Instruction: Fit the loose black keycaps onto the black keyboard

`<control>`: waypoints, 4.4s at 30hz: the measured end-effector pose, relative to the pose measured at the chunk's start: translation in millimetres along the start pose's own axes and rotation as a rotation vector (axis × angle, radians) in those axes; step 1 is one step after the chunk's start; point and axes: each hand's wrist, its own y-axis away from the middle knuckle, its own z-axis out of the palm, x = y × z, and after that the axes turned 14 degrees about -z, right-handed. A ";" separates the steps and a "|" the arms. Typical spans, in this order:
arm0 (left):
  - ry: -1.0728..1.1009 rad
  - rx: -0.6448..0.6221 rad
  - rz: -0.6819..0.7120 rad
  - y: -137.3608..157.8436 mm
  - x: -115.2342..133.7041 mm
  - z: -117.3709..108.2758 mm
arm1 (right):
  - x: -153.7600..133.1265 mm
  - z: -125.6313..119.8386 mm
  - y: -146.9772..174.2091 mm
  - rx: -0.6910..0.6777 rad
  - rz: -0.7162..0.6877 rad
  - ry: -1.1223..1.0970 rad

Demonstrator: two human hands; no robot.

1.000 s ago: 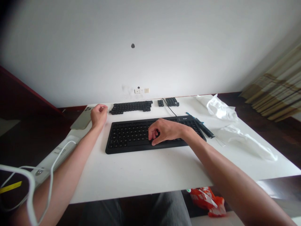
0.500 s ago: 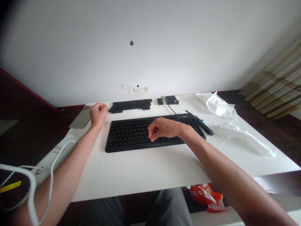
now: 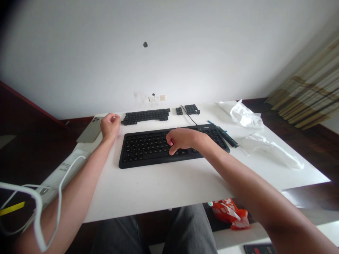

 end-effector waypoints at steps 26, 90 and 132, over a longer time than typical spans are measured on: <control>0.016 -0.015 -0.024 -2.9 -1.5 1.0 | 37.4 9.8 15.6 0.218 -0.327 -0.042; 0.000 -0.098 -0.049 0.5 -2.2 3.6 | 17.8 21.3 -44.0 0.440 0.133 0.434; 0.001 -0.102 -0.032 1.0 -0.3 -0.9 | 71.2 2.0 -24.4 0.731 -0.097 0.213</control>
